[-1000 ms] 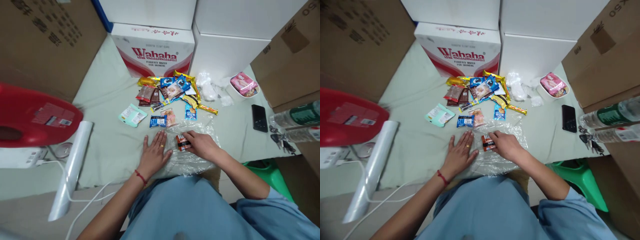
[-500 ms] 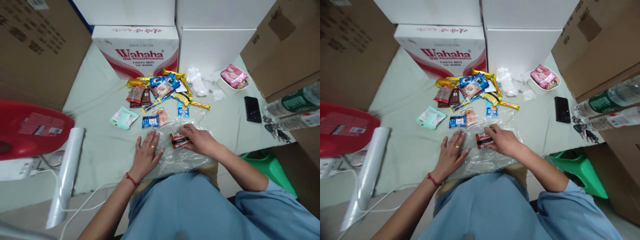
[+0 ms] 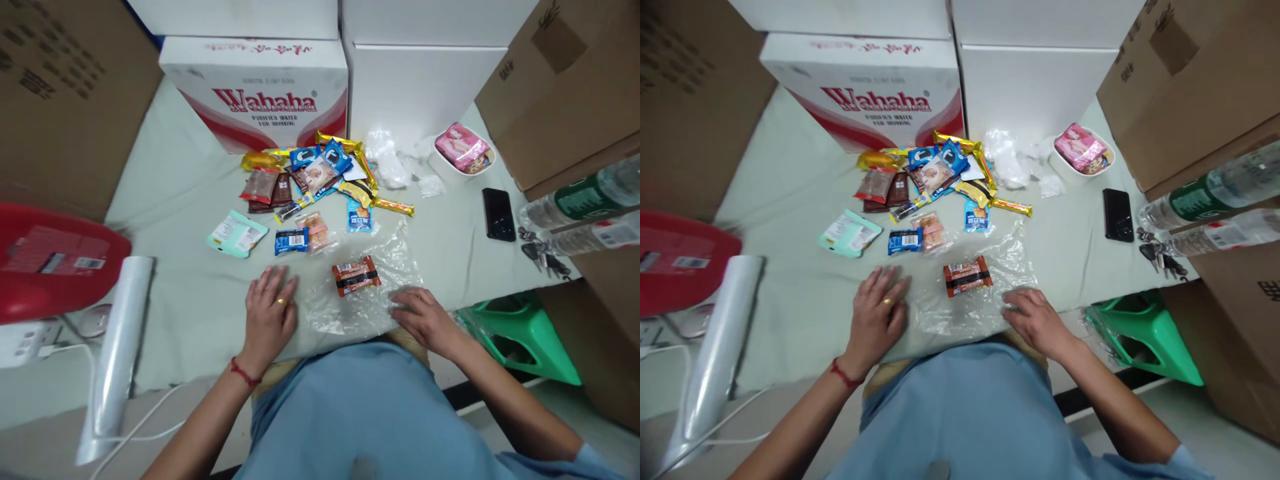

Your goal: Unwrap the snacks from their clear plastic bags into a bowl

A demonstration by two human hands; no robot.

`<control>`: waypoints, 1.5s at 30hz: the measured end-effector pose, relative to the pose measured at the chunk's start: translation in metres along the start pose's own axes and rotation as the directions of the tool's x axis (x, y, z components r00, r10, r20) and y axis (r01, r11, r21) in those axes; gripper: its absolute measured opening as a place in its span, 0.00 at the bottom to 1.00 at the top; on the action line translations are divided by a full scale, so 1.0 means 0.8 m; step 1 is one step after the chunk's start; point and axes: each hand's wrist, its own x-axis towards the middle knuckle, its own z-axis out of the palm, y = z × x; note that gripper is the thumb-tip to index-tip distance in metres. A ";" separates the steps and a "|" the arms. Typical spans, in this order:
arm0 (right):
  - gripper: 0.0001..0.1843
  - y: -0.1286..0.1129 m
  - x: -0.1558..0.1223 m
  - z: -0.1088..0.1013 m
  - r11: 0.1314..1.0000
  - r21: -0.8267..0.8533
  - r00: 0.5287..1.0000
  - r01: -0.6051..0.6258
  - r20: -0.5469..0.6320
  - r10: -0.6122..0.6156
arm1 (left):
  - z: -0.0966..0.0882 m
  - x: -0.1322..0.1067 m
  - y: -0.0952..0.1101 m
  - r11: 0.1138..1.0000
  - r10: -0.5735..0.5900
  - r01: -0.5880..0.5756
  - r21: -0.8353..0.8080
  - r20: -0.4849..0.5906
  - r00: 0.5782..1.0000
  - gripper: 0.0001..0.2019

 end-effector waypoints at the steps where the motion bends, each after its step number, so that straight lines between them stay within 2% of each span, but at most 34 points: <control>1: 0.10 0.000 0.001 -0.001 1.000 0.009 1.000 0.002 -0.006 -0.002 | -0.005 -0.001 0.003 0.999 0.032 -0.034 -0.041 -0.036 0.999 0.32; 3: 0.09 0.002 0.005 -0.008 1.000 0.016 1.000 0.010 -0.001 -0.010 | -0.015 -0.003 0.012 0.978 0.174 -0.179 -0.111 -0.052 0.983 0.37; 5: 0.09 0.003 0.011 -0.017 1.000 0.024 1.000 0.020 0.012 -0.021 | -0.022 -0.004 0.024 0.933 0.328 -0.320 -0.166 0.024 0.944 0.37; 7: 0.10 0.002 0.018 -0.027 0.999 0.042 0.999 0.031 0.020 -0.032 | -0.021 -0.002 0.033 0.915 0.380 -0.353 -0.194 0.124 0.917 0.33; 9: 0.10 0.001 0.028 -0.037 0.996 0.068 0.999 0.049 0.020 -0.050 | -0.013 0.001 0.036 0.935 0.335 -0.308 -0.176 0.149 0.930 0.29; 13: 0.11 0.000 0.051 -0.056 0.992 0.092 0.996 0.088 0.000 -0.088 | 0.007 0.008 0.029 0.977 0.149 -0.135 -0.166 0.079 0.986 0.26; 16: 0.13 0.005 0.068 -0.069 0.991 0.093 0.995 0.100 0.012 -0.102 | 0.012 0.013 0.024 0.966 0.032 -0.003 -0.257 0.110 0.993 0.09; 17: 0.14 0.008 0.073 -0.073 0.991 0.093 0.994 0.101 0.024 -0.104 | 0.011 0.014 0.023 0.950 0.000 0.040 -0.308 0.127 0.992 0.06; 19: 0.16 0.014 0.083 -0.077 0.993 0.089 0.995 0.083 0.046 -0.087 | 0.008 0.016 0.022 0.895 -0.083 0.144 -0.422 0.161 0.983 0.06; 22: 0.17 0.027 0.099 -0.076 0.993 0.114 0.997 -0.010 0.075 0.001 | 0.006 0.019 0.023 0.798 -0.223 0.289 -0.530 0.185 0.957 0.07; 27: 0.16 0.060 0.129 -0.057 0.943 0.250 0.971 -0.221 0.151 0.188 | 0.023 0.026 0.028 0.744 -0.446 0.435 -0.508 0.107 0.889 0.11; 30: 0.17 0.086 0.138 -0.040 0.886 0.340 0.945 -0.315 0.201 0.259 | 0.036 0.033 0.031 0.746 -0.510 0.475 -0.466 0.058 0.858 0.12; 32: 0.18 0.099 0.137 -0.034 0.875 0.340 0.934 -0.344 0.216 0.283 | 0.040 0.037 0.032 0.742 -0.542 0.496 -0.451 0.034 0.840 0.10; 34: 0.16 0.105 0.134 -0.037 0.907 0.241 0.933 -0.346 0.192 0.304 | 0.042 0.039 0.032 0.732 -0.569 0.519 -0.441 0.024 0.822 0.09; 35: 0.16 0.103 0.133 -0.041 0.926 0.157 0.936 -0.343 0.144 0.322 | 0.042 0.039 0.032 0.728 -0.576 0.526 -0.440 0.022 0.817 0.09; 37: 0.16 0.090 0.132 -0.052 0.943 -0.004 0.943 -0.333 -0.014 0.333 | 0.042 0.038 0.030 0.729 -0.573 0.518 -0.448 0.015 0.820 0.08; 39: 0.16 0.066 0.137 -0.062 0.958 -0.040 0.953 -0.283 -0.126 0.276 | 0.043 0.034 0.028 0.731 -0.555 0.489 -0.476 0.003 0.832 0.08; 41: 0.16 0.039 0.145 -0.064 0.987 0.027 0.983 -0.157 -0.092 0.159 | 0.044 0.031 0.027 0.734 -0.525 0.448 -0.511 -0.009 0.851 0.10; 43: 0.16 0.016 0.155 -0.056 0.996 0.086 0.999 -0.036 0.015 0.035 | 0.044 0.031 0.027 0.750 -0.494 0.412 -0.518 -0.023 0.869 0.11; 45: 0.16 0.005 0.167 -0.042 0.997 0.076 0.998 -0.001 0.069 -0.004 | 0.043 0.034 0.030 0.782 -0.478 0.405 -0.473 -0.038 0.878 0.12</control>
